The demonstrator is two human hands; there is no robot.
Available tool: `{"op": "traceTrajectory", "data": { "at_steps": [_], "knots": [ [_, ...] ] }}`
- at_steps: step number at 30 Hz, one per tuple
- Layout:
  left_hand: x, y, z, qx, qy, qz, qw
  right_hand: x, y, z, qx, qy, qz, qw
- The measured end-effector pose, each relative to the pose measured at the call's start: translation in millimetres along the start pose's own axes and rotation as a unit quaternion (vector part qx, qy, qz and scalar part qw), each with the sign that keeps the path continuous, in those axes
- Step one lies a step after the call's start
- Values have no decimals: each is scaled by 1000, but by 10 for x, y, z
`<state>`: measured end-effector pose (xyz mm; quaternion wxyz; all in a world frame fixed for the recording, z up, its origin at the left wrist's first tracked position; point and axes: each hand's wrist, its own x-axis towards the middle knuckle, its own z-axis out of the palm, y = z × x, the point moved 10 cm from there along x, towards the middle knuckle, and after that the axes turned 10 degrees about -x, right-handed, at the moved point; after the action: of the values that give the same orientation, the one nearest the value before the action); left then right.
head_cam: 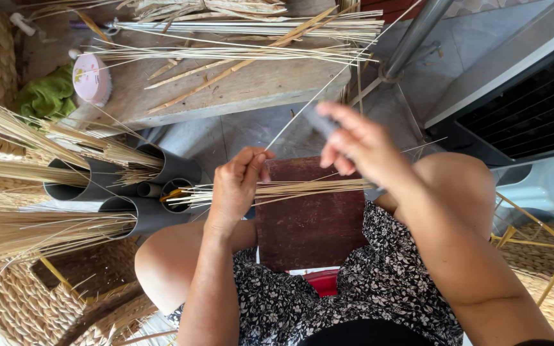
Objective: The person sits on the floor and uses a small knife to split and trim thin bamboo strips, drawing the blade along each strip to shave it even. The person gathers the finished strips and begins attaching them to a yellow wire frame.
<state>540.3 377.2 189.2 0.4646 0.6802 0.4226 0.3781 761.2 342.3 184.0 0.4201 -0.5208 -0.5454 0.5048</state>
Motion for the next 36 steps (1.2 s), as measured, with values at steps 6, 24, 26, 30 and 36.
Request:
{"op": "traceTrajectory", "data": {
  "at_steps": [6, 24, 26, 30, 36],
  "knots": [
    [15, 21, 247, -10, -40, -4, 999, 114, 253, 465, -35, -45, 9, 998],
    [-21, 62, -222, 29, -16, -29, 999, -231, -168, -1324, 151, 234, -73, 957],
    [-33, 45, -189, 25, -32, -32, 999, -317, -124, -1561, 173, 269, -78, 944],
    [-22, 21, -189, 38, -14, -26, 999, -430, -140, -1781, 174, 322, -108, 924],
    [32, -31, -15, -27, 12, -15, 999, -80, -81, -562, 76, 103, -53, 990]
  ]
}}
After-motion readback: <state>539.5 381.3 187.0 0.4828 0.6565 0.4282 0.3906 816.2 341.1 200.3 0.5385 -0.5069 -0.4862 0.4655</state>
